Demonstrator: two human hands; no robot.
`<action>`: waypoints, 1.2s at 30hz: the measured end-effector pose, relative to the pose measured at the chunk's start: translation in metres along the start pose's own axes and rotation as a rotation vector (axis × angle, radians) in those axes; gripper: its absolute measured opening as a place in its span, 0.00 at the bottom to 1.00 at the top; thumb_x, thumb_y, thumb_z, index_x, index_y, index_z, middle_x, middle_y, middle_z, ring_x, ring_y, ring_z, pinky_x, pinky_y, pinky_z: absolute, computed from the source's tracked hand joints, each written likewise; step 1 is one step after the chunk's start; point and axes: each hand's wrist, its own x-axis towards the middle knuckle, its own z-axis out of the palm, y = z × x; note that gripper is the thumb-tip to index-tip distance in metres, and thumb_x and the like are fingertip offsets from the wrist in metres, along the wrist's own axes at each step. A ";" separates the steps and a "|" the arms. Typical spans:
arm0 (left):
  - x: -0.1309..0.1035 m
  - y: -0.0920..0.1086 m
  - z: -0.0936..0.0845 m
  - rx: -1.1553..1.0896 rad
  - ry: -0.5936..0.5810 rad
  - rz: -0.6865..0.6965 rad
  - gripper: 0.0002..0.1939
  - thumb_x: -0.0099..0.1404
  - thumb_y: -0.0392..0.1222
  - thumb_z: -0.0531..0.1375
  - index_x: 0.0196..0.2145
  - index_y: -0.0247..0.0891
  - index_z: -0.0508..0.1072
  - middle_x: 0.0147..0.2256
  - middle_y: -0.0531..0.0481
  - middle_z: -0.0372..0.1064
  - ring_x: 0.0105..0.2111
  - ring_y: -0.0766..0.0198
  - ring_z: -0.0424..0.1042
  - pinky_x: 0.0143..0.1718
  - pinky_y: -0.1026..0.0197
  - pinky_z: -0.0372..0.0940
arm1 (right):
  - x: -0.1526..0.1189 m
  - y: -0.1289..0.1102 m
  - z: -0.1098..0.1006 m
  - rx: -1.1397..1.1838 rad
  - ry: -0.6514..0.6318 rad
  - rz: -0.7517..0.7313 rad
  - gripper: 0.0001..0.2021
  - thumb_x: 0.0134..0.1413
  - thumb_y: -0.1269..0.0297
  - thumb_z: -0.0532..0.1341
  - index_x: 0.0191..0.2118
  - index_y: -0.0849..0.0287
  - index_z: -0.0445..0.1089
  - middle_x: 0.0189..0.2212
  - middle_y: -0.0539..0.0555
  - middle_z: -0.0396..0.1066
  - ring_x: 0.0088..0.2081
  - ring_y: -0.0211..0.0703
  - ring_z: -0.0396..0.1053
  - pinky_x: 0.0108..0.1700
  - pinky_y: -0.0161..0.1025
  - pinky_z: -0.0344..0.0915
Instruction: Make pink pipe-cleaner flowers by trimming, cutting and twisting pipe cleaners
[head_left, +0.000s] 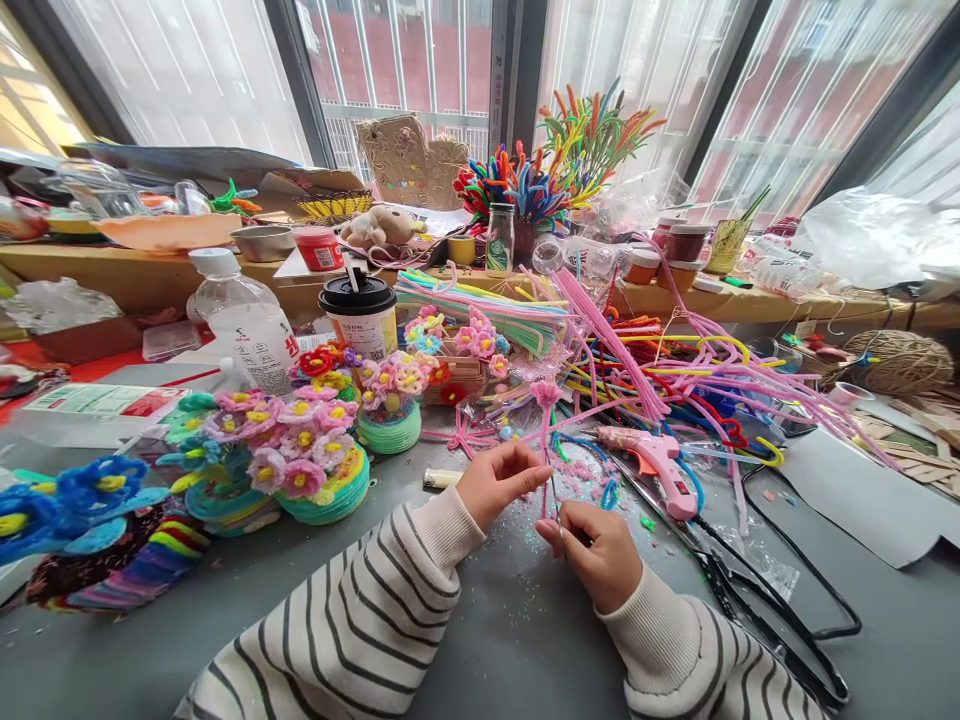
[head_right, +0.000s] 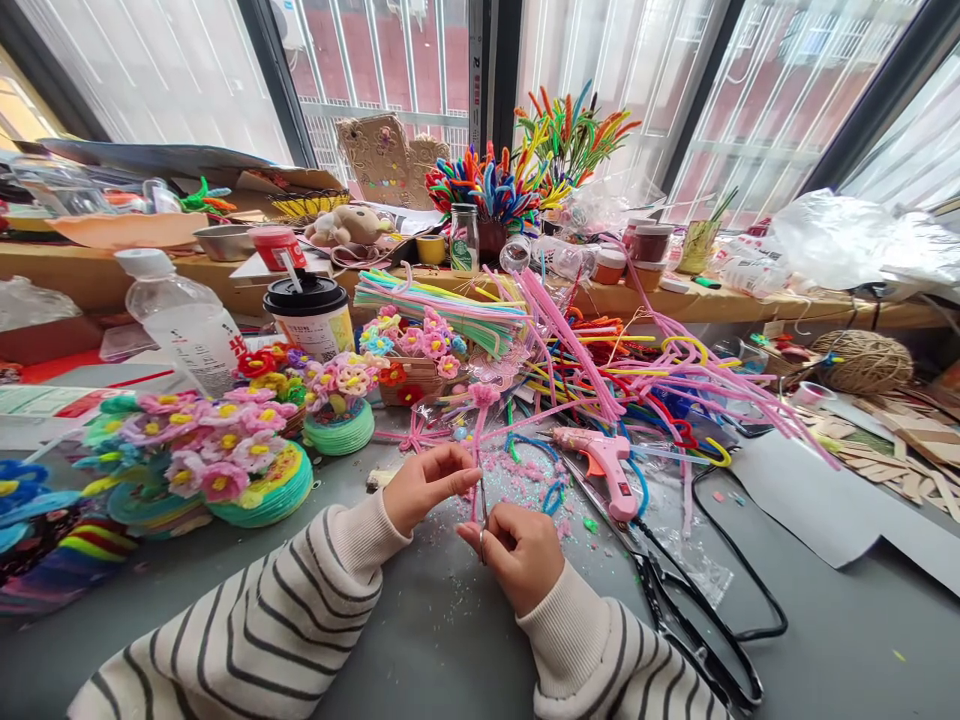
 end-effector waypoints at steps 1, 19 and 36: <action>0.000 0.000 0.000 -0.005 0.000 -0.001 0.10 0.43 0.42 0.60 0.20 0.34 0.64 0.18 0.56 0.59 0.20 0.73 0.58 0.22 0.68 0.54 | 0.000 0.000 0.000 0.000 0.000 0.001 0.20 0.46 0.55 0.51 0.11 0.59 0.51 0.09 0.46 0.54 0.14 0.30 0.49 0.18 0.30 0.50; -0.002 0.003 -0.001 -0.062 -0.081 0.010 0.07 0.47 0.40 0.58 0.22 0.34 0.64 0.18 0.56 0.61 0.19 0.73 0.59 0.23 0.68 0.54 | 0.002 -0.007 -0.004 0.204 -0.184 -0.018 0.29 0.44 0.41 0.37 0.18 0.62 0.59 0.15 0.49 0.54 0.18 0.35 0.53 0.21 0.33 0.51; -0.003 0.001 0.001 -0.046 -0.253 -0.027 0.09 0.48 0.40 0.58 0.23 0.33 0.60 0.19 0.57 0.60 0.19 0.74 0.59 0.22 0.68 0.54 | 0.001 -0.003 -0.001 0.125 -0.133 0.031 0.29 0.43 0.41 0.38 0.17 0.62 0.58 0.15 0.51 0.56 0.19 0.37 0.55 0.22 0.34 0.53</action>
